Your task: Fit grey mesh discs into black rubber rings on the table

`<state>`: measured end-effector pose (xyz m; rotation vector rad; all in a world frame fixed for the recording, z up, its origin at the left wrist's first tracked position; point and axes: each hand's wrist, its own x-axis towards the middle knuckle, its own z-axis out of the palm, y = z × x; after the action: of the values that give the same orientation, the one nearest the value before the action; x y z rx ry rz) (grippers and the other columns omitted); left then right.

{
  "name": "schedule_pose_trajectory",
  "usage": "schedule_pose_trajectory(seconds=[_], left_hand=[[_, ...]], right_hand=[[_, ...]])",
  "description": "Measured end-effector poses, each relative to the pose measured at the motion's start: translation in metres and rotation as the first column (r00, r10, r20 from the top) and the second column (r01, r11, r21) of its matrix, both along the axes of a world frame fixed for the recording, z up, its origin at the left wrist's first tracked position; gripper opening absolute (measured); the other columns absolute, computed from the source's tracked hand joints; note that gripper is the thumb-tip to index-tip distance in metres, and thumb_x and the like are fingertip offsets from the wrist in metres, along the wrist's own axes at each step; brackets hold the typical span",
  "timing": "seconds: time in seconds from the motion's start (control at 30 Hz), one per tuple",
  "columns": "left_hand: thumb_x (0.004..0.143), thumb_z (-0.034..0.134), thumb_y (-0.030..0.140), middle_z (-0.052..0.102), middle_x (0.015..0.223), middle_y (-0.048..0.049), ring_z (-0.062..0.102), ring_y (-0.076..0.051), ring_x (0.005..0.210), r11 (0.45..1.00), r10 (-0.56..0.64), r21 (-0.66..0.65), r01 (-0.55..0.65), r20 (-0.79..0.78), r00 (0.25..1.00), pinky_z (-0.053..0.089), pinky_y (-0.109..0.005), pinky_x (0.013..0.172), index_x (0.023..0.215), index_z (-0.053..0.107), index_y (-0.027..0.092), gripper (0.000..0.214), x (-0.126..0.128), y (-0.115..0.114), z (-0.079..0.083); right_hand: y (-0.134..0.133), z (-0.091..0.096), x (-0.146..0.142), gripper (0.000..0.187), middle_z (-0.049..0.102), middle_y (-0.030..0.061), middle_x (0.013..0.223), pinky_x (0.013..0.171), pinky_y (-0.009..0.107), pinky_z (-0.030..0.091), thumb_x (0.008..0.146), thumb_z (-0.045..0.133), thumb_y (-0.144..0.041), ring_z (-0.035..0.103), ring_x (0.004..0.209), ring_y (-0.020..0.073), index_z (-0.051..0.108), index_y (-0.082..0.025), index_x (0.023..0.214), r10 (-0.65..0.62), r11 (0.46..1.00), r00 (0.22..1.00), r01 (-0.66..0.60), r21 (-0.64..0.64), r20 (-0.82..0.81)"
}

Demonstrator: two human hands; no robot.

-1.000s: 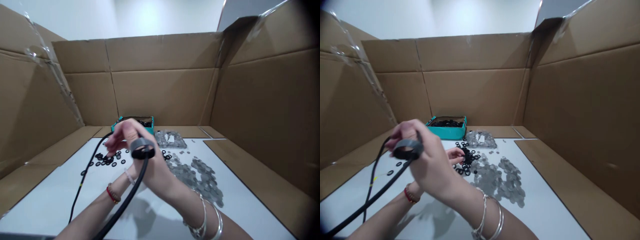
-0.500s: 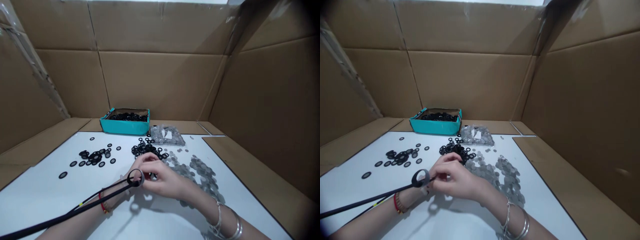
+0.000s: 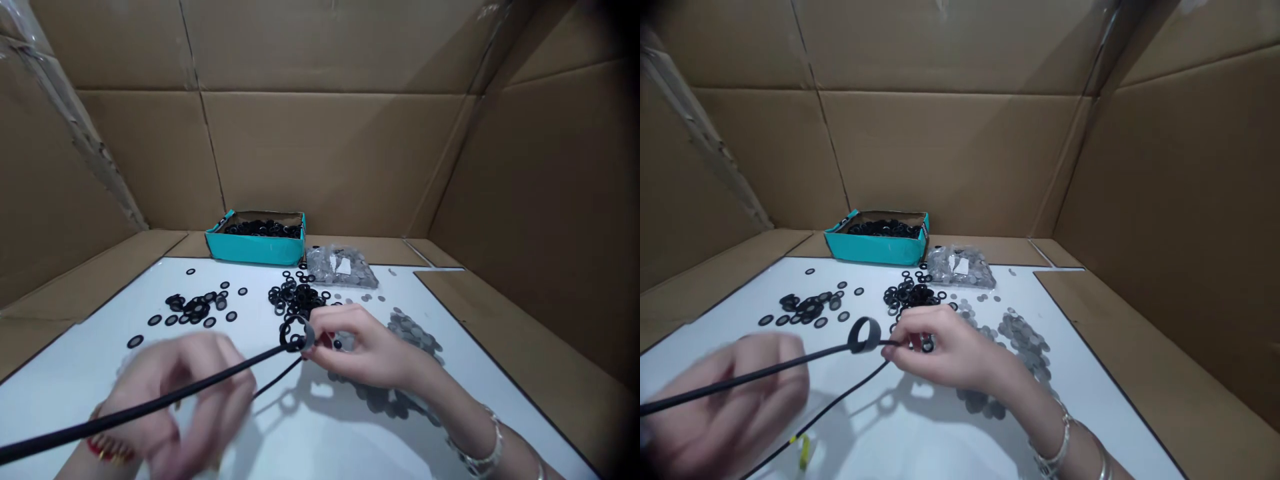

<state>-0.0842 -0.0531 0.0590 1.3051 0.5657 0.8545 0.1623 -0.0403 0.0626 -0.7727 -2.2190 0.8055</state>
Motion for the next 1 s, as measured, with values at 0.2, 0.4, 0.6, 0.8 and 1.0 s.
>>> schedule_pose_trajectory(seconds=[0.2, 0.4, 0.6, 0.8, 1.0], left_hand=[[0.059, 0.070, 0.007, 0.060, 0.072, -0.0027, 0.058, -0.009, 0.065, 0.914, 0.367, -0.267, -0.305, 0.226, 0.903, 0.049, -0.018, 0.061, 0.075, 0.062, 0.015, 0.018, 0.044, 0.070, 0.009], [0.062, 0.069, 0.017, 0.057, 0.069, 0.0009, 0.055, -0.008, 0.062, 0.924, 0.357, -0.173, -0.340, 0.077, 0.931, 0.046, -0.021, 0.063, 0.080, 0.059, 0.013, 0.020, 0.106, 0.065, -0.036], [0.059, 0.072, 0.017, 0.058, 0.069, 0.0002, 0.057, -0.010, 0.062, 0.933, 0.282, -0.252, -0.258, 0.064, 0.957, 0.048, -0.022, 0.063, 0.079, 0.060, 0.013, 0.024, 0.103, 0.071, -0.030], [0.062, 0.068, 0.007, 0.062, 0.072, -0.0018, 0.060, -0.010, 0.064, 0.901, 0.332, -0.315, -0.297, 0.061, 0.941, 0.049, -0.022, 0.067, 0.081, 0.059, 0.012, 0.021, 0.094, 0.088, -0.012], [0.065, 0.058, -0.003, 0.062, 0.069, -0.0046, 0.059, -0.010, 0.059, 0.908, 0.386, -0.192, -0.373, 0.036, 0.922, 0.049, -0.024, 0.066, 0.079, 0.059, 0.008, 0.018, 0.072, 0.104, 0.041]], right_hand=[[-0.013, -0.010, -0.007, 0.006, 0.057, -0.0014, 0.067, 0.057, 0.019, 0.042, 0.075, 0.063, -0.021, 0.047, 0.059, 0.0080, 0.065, -0.015, 0.076, 0.300, 0.925, 0.954, -0.295, -0.240, -0.017], [-0.018, -0.030, -0.027, 0.013, 0.061, 0.0008, 0.070, 0.057, 0.019, 0.043, 0.080, 0.058, -0.024, 0.051, 0.062, 0.0093, 0.067, -0.014, 0.081, 0.168, 0.955, 0.984, -0.177, -0.238, -0.061], [-0.015, -0.029, -0.033, 0.016, 0.066, 0.0022, 0.071, 0.065, 0.024, 0.050, 0.083, 0.055, -0.025, 0.061, 0.066, 0.0132, 0.067, -0.015, 0.080, -0.114, 0.920, 0.912, -0.052, -0.388, -0.393], [-0.019, -0.024, -0.048, 0.017, 0.067, 0.0070, 0.095, 0.087, 0.037, 0.047, 0.077, 0.063, -0.031, 0.062, 0.097, 0.0205, 0.061, -0.017, 0.088, -0.177, 0.809, 0.754, -0.255, -0.530, -0.633], [-0.019, -0.024, -0.076, 0.030, 0.068, 0.0079, 0.086, 0.083, 0.041, 0.050, 0.064, 0.074, -0.036, 0.066, 0.089, 0.0251, 0.056, -0.016, 0.076, -0.368, 0.661, 0.671, -0.298, -0.689, -0.643]])
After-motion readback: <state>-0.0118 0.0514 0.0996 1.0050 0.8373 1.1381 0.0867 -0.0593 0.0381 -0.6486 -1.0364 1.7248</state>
